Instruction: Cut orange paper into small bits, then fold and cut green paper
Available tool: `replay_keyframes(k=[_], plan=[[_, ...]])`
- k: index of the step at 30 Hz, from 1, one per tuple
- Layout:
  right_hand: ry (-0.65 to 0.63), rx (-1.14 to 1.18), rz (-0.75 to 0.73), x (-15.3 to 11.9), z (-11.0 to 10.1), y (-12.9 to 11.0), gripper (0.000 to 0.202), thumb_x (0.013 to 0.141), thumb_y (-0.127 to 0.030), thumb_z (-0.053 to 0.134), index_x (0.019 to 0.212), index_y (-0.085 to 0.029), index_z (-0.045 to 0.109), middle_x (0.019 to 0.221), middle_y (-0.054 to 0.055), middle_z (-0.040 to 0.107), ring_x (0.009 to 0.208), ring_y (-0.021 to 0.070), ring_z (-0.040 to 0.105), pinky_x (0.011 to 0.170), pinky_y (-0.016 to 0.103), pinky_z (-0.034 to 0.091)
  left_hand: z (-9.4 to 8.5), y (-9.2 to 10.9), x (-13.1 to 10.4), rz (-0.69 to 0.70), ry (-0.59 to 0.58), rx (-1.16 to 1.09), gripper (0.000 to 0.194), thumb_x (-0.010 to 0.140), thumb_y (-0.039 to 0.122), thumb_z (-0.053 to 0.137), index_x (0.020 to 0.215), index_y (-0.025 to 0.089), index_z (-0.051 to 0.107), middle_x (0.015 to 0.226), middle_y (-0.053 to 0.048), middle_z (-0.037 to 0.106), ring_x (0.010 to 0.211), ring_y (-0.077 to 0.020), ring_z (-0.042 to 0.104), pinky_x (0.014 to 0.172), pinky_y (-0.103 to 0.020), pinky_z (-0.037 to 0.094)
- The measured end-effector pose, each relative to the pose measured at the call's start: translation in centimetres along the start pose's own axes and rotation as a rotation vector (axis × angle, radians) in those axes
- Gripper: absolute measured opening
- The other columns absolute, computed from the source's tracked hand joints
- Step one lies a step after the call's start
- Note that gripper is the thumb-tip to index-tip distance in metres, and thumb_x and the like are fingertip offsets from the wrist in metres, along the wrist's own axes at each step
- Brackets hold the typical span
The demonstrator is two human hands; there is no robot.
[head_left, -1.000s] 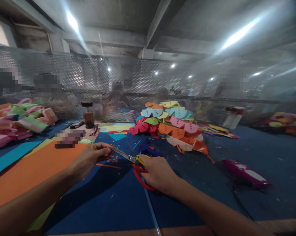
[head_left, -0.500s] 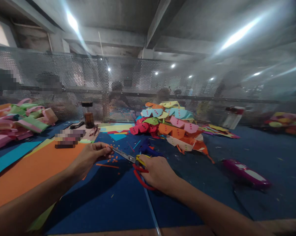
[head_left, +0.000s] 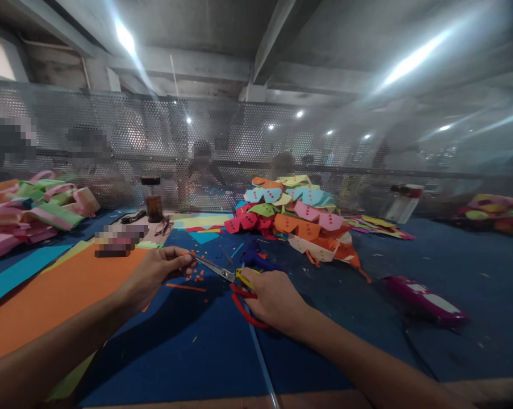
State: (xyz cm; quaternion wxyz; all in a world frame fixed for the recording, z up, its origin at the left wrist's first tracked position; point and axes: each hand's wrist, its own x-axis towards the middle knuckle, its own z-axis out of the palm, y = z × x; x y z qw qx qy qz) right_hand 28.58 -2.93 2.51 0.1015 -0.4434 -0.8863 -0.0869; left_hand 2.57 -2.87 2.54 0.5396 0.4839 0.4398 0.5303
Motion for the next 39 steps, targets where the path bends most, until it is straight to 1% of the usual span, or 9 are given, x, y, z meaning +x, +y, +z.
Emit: replay_keyframes(k=[15,20,23,26,29,32,35,36,39], plan=[[-0.079,-0.018,0.045,0.2,-0.3,-0.2,0.020,0.085,-0.034,0.055,0.099,-0.021,0.062,0.080,0.005,0.072,0.073,0.0221,0.066,0.056,0.028,0.024,0.0,0.1,0.0,0.003,-0.019,0.016,0.027,0.064,0.037,0.084,0.073,0.016,0.071,0.070,0.000,0.069,0.063,-0.0100,0.061,0.067,-0.021,0.050],[-0.038,0.036,0.041,0.3,0.0,0.0,0.021,0.087,-0.036,0.050,0.098,-0.022,0.062,0.079,0.004,0.073,0.070,0.0209,0.067,0.054,0.028,0.024,-0.1,0.1,0.0,0.030,-0.014,0.052,0.025,0.068,0.038,0.081,0.073,0.016,0.071,0.071,-0.001,0.066,0.068,-0.0123,0.061,0.069,-0.023,0.049],[-0.009,0.061,0.063,0.3,0.0,0.0,0.024,0.090,-0.041,0.048,0.099,-0.022,0.061,0.079,0.004,0.073,0.068,0.0204,0.067,0.054,0.028,0.023,-0.1,0.0,0.1,0.055,-0.015,0.083,0.026,0.068,0.039,0.079,0.077,0.016,0.072,0.080,-0.004,0.070,0.072,-0.0147,0.062,0.073,-0.027,0.049],[0.004,0.059,0.091,0.4,-0.1,0.0,0.024,0.090,-0.041,0.048,0.099,-0.022,0.061,0.078,0.004,0.073,0.068,0.0204,0.068,0.053,0.028,0.023,-0.2,0.1,0.3,0.114,0.004,0.251,0.028,0.070,0.042,0.076,0.080,0.017,0.072,0.083,-0.006,0.072,0.078,-0.0189,0.064,0.078,-0.031,0.048],[0.019,0.051,0.088,0.4,-0.1,0.0,0.022,0.090,-0.038,0.049,0.099,-0.022,0.061,0.078,0.004,0.073,0.069,0.0208,0.069,0.053,0.028,0.024,-0.5,0.1,0.4,0.209,0.102,0.567,0.027,0.072,0.046,0.071,0.072,0.019,0.068,0.079,-0.005,0.073,0.082,-0.0236,0.065,0.081,-0.036,0.046],[0.020,0.044,0.088,0.4,-0.1,0.1,0.023,0.091,-0.039,0.048,0.102,-0.023,0.061,0.079,0.004,0.073,0.070,0.0211,0.069,0.054,0.028,0.025,-1.0,0.1,0.6,0.357,0.156,0.801,0.025,0.077,0.043,0.067,0.067,0.021,0.063,0.095,-0.006,0.074,0.095,-0.0264,0.064,0.090,-0.040,0.043],[0.002,0.043,0.094,0.4,-0.2,0.1,0.023,0.091,-0.038,0.048,0.104,-0.023,0.061,0.081,0.004,0.073,0.072,0.0208,0.069,0.055,0.027,0.027,-1.4,0.1,0.8,0.538,0.134,0.916,0.011,0.081,0.031,0.064,0.087,0.022,0.066,0.120,-0.007,0.067,0.116,-0.0268,0.055,0.102,-0.043,0.036],[-0.009,0.042,0.100,0.4,-0.3,0.1,0.023,0.090,-0.038,0.049,0.104,-0.023,0.060,0.082,0.004,0.073,0.072,0.0206,0.069,0.056,0.027,0.028,-1.5,0.0,0.9,0.575,0.123,0.955,0.017,0.081,0.029,0.064,0.097,0.023,0.065,0.124,-0.007,0.065,0.120,-0.0267,0.052,0.104,-0.045,0.034],[-0.041,0.031,0.122,0.5,-0.5,0.0,0.023,0.089,-0.038,0.050,0.103,-0.022,0.061,0.080,0.004,0.072,0.073,0.0201,0.068,0.056,0.027,0.029,-2.0,-0.3,1.2,0.604,0.069,1.061,0.021,0.082,0.026,0.061,0.103,0.025,0.065,0.123,-0.007,0.064,0.120,-0.0264,0.051,0.105,-0.046,0.034]])
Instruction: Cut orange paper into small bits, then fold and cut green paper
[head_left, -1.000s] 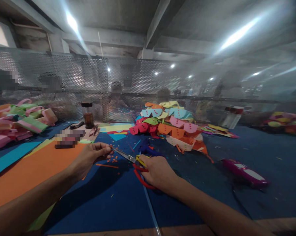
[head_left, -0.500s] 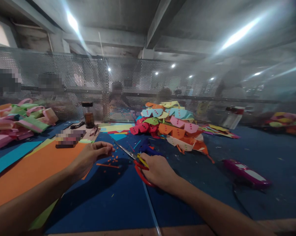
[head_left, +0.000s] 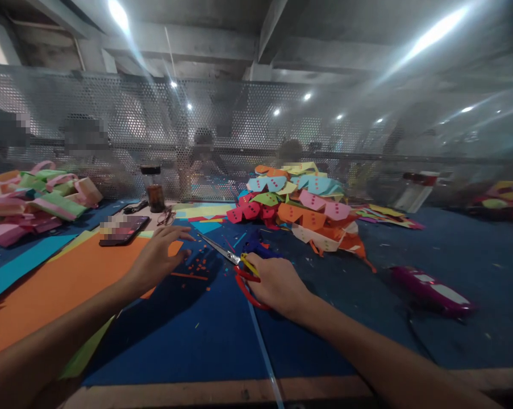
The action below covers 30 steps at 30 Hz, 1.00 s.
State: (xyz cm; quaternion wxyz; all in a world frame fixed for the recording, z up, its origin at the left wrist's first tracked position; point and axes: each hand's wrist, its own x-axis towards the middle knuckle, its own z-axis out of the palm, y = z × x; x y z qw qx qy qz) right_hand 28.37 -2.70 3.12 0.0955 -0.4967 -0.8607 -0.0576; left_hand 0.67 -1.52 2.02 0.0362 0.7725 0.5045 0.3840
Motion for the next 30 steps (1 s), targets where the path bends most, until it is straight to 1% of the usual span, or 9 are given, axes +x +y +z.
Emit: replay_keyframes(k=[3,6,9,12,16,19,23,28,30], plan=[[0.006,-0.007,-0.001,0.0,0.0,0.0,0.022,0.089,-0.037,0.051,0.100,-0.021,0.061,0.078,0.004,0.071,0.071,0.0198,0.067,0.056,0.027,0.029,0.1,-0.8,0.0,0.023,-0.080,0.044,0.013,0.083,0.026,0.060,0.093,0.023,0.067,0.112,-0.006,0.068,0.114,-0.0262,0.054,0.101,-0.042,0.038],[0.031,-0.003,-0.016,0.0,0.2,0.2,0.020,0.089,-0.036,0.050,0.098,-0.021,0.060,0.077,0.004,0.071,0.070,0.0197,0.066,0.056,0.026,0.028,0.0,-1.1,0.0,0.005,-0.169,0.062,0.009,0.080,0.028,0.062,0.084,0.023,0.068,0.100,-0.005,0.071,0.108,-0.0272,0.057,0.096,-0.040,0.041],[0.039,-0.004,-0.020,0.1,0.3,0.3,0.020,0.090,-0.037,0.050,0.097,-0.022,0.060,0.076,0.004,0.071,0.069,0.0191,0.066,0.056,0.026,0.028,-0.4,-0.8,0.1,-0.041,-0.260,0.080,0.009,0.077,0.027,0.062,0.077,0.023,0.070,0.090,-0.005,0.071,0.101,-0.0277,0.059,0.091,-0.039,0.042],[0.038,-0.003,-0.025,0.1,0.3,0.3,0.020,0.090,-0.036,0.050,0.098,-0.021,0.059,0.077,0.004,0.071,0.070,0.0183,0.066,0.057,0.026,0.029,-0.8,-0.2,0.1,-0.084,-0.357,0.102,0.009,0.073,0.027,0.064,0.074,0.023,0.072,0.089,-0.005,0.072,0.098,-0.0279,0.060,0.089,-0.038,0.043],[0.022,0.003,-0.033,0.1,0.1,0.2,0.018,0.088,-0.034,0.051,0.097,-0.020,0.059,0.079,0.004,0.072,0.071,0.0179,0.066,0.057,0.027,0.029,-0.8,0.1,0.1,-0.163,-0.476,0.079,0.011,0.070,0.026,0.063,0.071,0.023,0.073,0.084,-0.005,0.073,0.084,-0.0251,0.065,0.077,-0.034,0.046],[0.028,0.008,-0.042,0.1,0.1,0.2,0.018,0.088,-0.033,0.050,0.097,-0.020,0.060,0.078,0.004,0.071,0.070,0.0180,0.065,0.056,0.027,0.027,-0.7,-0.1,0.0,-0.193,-0.493,0.045,0.013,0.070,0.025,0.060,0.071,0.023,0.073,0.083,-0.004,0.074,0.082,-0.0237,0.067,0.075,-0.032,0.046],[0.037,0.006,-0.055,0.1,0.3,0.3,0.019,0.088,-0.034,0.049,0.095,-0.020,0.060,0.077,0.004,0.071,0.069,0.0176,0.065,0.055,0.027,0.026,-0.5,-0.7,0.0,-0.196,-0.491,0.032,0.014,0.069,0.022,0.056,0.065,0.024,0.070,0.078,-0.002,0.074,0.080,-0.0230,0.067,0.074,-0.031,0.047],[0.037,-0.004,-0.061,0.1,0.6,0.3,0.018,0.087,-0.035,0.052,0.096,-0.020,0.060,0.077,0.004,0.071,0.069,0.0179,0.065,0.056,0.027,0.027,-0.5,-1.2,-0.2,-0.179,-0.478,0.094,0.018,0.070,0.022,0.056,0.079,0.025,0.072,0.083,-0.002,0.075,0.081,-0.0228,0.067,0.074,-0.030,0.047],[0.041,-0.003,-0.063,0.1,0.6,0.3,0.019,0.087,-0.036,0.053,0.095,-0.021,0.060,0.077,0.003,0.071,0.070,0.0184,0.066,0.056,0.027,0.027,-0.6,-1.1,-0.2,-0.142,-0.487,0.153,0.018,0.071,0.021,0.056,0.078,0.024,0.072,0.083,-0.003,0.075,0.081,-0.0229,0.067,0.075,-0.030,0.046]])
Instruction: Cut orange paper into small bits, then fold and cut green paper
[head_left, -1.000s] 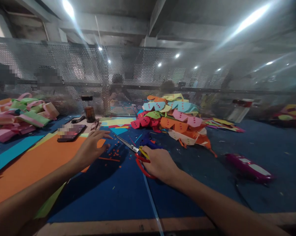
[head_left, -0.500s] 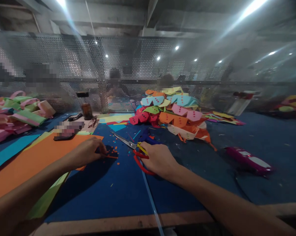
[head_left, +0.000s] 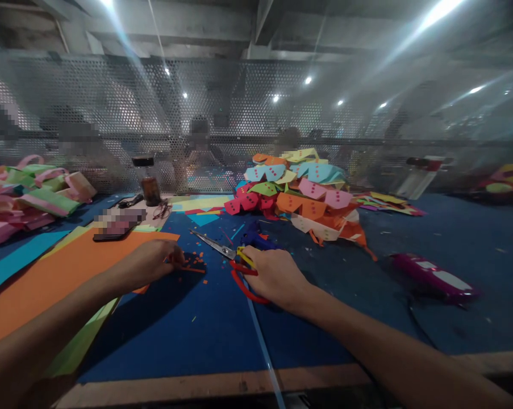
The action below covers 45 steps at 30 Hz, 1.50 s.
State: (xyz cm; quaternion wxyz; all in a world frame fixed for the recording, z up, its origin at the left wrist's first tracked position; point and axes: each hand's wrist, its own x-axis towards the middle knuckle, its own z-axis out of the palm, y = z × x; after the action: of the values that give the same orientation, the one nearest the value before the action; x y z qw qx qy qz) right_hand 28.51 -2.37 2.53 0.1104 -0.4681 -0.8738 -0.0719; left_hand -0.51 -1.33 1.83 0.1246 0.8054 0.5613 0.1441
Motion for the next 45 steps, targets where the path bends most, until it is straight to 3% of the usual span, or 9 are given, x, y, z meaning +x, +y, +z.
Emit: replay_keyframes(k=[7,14,24,32,45], plan=[[-0.020,-0.012,-0.002,0.0,-0.1,0.0,0.019,0.088,-0.036,0.051,0.097,-0.022,0.060,0.079,0.004,0.072,0.069,0.0187,0.066,0.057,0.027,0.028,-0.3,0.7,-0.2,0.064,-0.021,0.123,0.019,0.074,0.019,0.053,0.077,0.023,0.071,0.086,-0.005,0.074,0.080,-0.0217,0.066,0.073,-0.029,0.044],[-0.020,0.007,-0.005,0.0,-0.1,-0.1,0.018,0.087,-0.035,0.052,0.094,-0.021,0.060,0.077,0.003,0.072,0.068,0.0169,0.065,0.056,0.027,0.026,-0.2,0.1,-0.2,0.077,-0.023,0.043,0.020,0.074,0.021,0.054,0.085,0.023,0.071,0.084,-0.005,0.074,0.077,-0.0224,0.066,0.068,-0.029,0.044],[0.003,0.042,0.026,0.0,-0.4,-0.2,0.019,0.088,-0.036,0.052,0.096,-0.022,0.062,0.076,0.003,0.072,0.067,0.0181,0.065,0.054,0.027,0.024,-0.2,-0.5,-0.1,0.034,-0.059,0.006,0.015,0.072,0.021,0.055,0.077,0.023,0.070,0.073,-0.001,0.071,0.067,-0.0194,0.063,0.060,-0.026,0.040],[-0.024,0.023,0.042,0.1,-0.6,-0.2,0.024,0.091,-0.040,0.048,0.100,-0.022,0.061,0.079,0.004,0.071,0.068,0.0183,0.065,0.057,0.026,0.028,-0.3,-0.2,-0.2,0.075,-0.046,0.076,0.015,0.076,0.022,0.055,0.079,0.023,0.069,0.077,-0.002,0.071,0.069,-0.0186,0.062,0.061,-0.027,0.040],[0.005,0.042,0.027,0.0,-0.5,-0.2,0.019,0.086,-0.035,0.055,0.096,-0.021,0.062,0.078,0.004,0.073,0.068,0.0182,0.065,0.055,0.027,0.024,-0.4,0.5,-0.3,0.129,-0.072,0.190,0.014,0.074,0.017,0.053,0.078,0.020,0.067,0.081,-0.003,0.068,0.071,-0.0174,0.062,0.065,-0.027,0.043]])
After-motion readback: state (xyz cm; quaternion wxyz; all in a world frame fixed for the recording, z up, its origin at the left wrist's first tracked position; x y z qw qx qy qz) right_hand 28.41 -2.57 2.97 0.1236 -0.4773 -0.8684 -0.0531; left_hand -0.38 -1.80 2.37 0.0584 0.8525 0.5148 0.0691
